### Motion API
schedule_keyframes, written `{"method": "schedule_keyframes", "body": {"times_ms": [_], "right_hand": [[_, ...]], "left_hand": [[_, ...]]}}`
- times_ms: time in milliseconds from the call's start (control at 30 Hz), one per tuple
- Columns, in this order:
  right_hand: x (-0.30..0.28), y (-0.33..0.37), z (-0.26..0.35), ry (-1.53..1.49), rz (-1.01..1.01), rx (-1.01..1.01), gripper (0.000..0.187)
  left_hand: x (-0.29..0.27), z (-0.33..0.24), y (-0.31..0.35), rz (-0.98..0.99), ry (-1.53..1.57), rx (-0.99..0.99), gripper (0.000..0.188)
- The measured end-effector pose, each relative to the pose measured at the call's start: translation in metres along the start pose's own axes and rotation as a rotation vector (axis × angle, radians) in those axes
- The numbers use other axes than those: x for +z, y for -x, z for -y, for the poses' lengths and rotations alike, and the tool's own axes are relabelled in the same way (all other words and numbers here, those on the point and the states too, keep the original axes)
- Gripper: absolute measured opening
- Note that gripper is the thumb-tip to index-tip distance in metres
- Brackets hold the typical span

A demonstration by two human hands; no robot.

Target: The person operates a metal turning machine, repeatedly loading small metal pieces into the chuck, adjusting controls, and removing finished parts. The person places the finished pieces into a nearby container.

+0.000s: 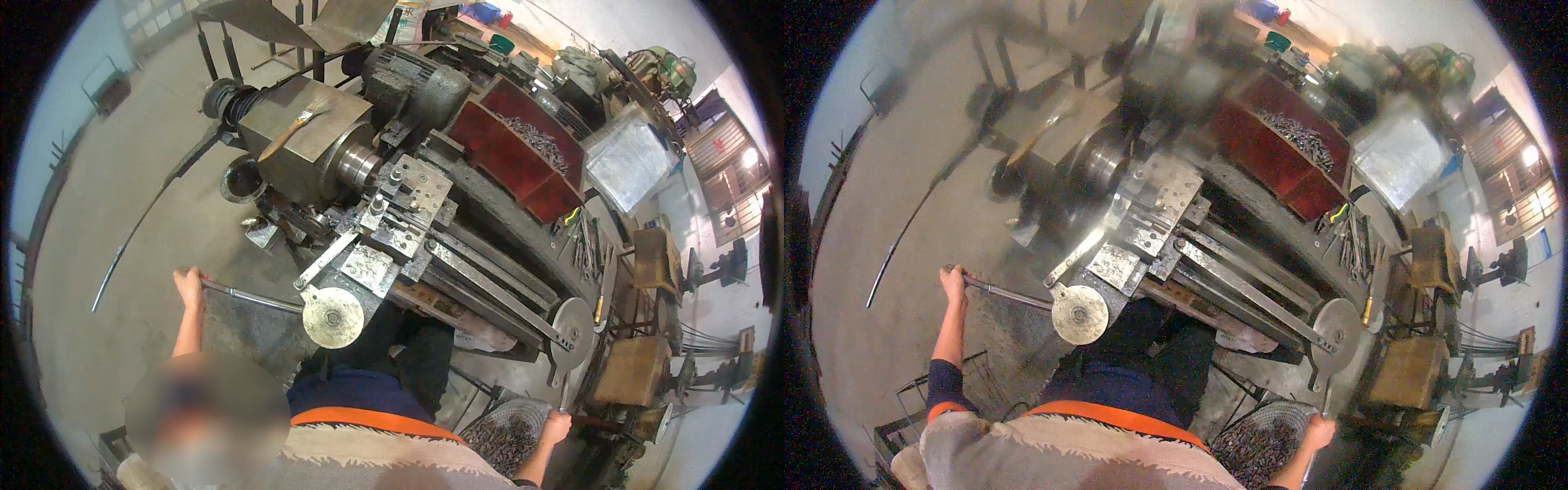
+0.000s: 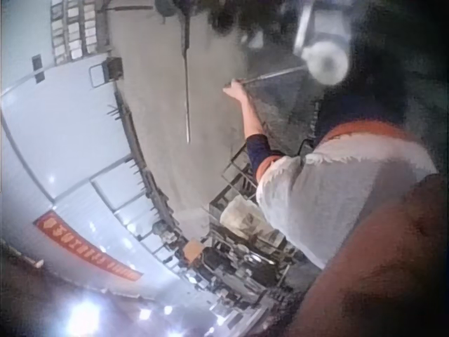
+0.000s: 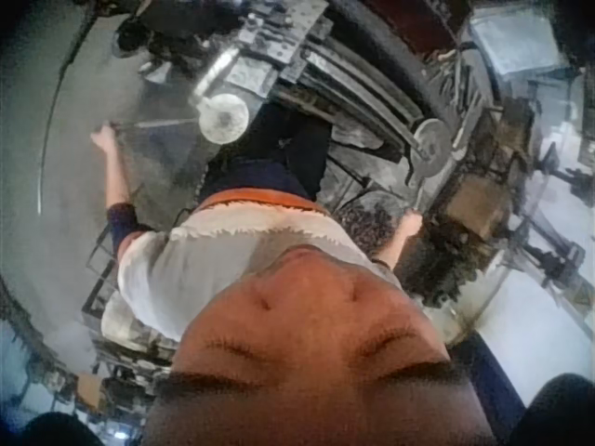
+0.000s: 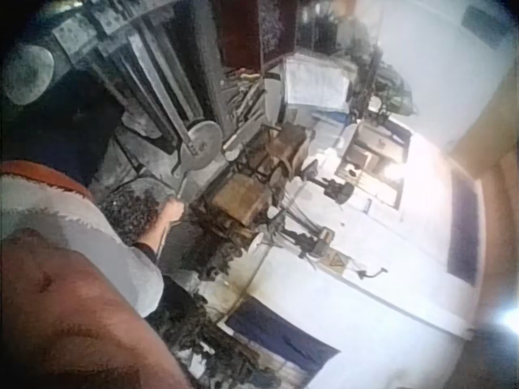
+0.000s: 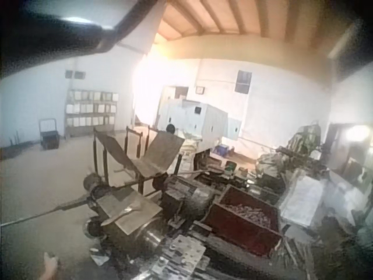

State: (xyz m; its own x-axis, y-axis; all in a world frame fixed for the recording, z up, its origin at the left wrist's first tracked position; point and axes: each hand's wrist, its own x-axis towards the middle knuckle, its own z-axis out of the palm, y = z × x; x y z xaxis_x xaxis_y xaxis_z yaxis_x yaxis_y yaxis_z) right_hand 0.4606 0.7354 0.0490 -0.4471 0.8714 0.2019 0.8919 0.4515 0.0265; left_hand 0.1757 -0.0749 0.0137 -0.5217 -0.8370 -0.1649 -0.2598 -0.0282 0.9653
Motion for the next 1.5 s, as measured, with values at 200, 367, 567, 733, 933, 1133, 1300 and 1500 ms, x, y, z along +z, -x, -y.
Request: {"method": "schedule_keyframes", "body": {"times_ms": [200,367,567,733,933,1133,1300,1500], "right_hand": [[0.033,-0.095,-0.045,0.111,0.115,-0.006,0.029],[0.02,-0.125,-0.025,0.265,0.046,0.032,0.03],[0.052,-0.11,-0.027,0.241,-0.136,0.056,0.058],[0.044,-0.034,0.012,-0.11,-0.175,-0.047,0.079],[0.032,0.028,0.03,-0.215,0.123,0.009,0.054],[0.015,0.022,0.035,-0.226,0.169,-0.053,0.028],[-0.034,-0.01,0.099,-0.394,0.108,-0.166,0.029],[-0.109,-0.042,0.245,-0.453,-0.166,-0.633,0.032]], "left_hand": [[-0.031,0.001,0.001,0.119,-0.141,0.045,0.024],[-0.055,-0.028,0.002,0.304,-0.474,-0.039,0.023],[-0.025,-0.03,-0.059,0.45,-1.243,0.363,0.026],[0.073,0.019,-0.096,0.569,-1.231,0.651,0.038],[0.168,0.032,-0.096,0.775,-1.514,0.732,0.042],[0.193,0.038,-0.039,0.626,-0.913,0.315,0.021],[0.16,0.047,-0.091,0.733,-1.52,0.714,0.022],[0.16,0.04,-0.1,0.847,-1.335,0.66,0.031]]}}
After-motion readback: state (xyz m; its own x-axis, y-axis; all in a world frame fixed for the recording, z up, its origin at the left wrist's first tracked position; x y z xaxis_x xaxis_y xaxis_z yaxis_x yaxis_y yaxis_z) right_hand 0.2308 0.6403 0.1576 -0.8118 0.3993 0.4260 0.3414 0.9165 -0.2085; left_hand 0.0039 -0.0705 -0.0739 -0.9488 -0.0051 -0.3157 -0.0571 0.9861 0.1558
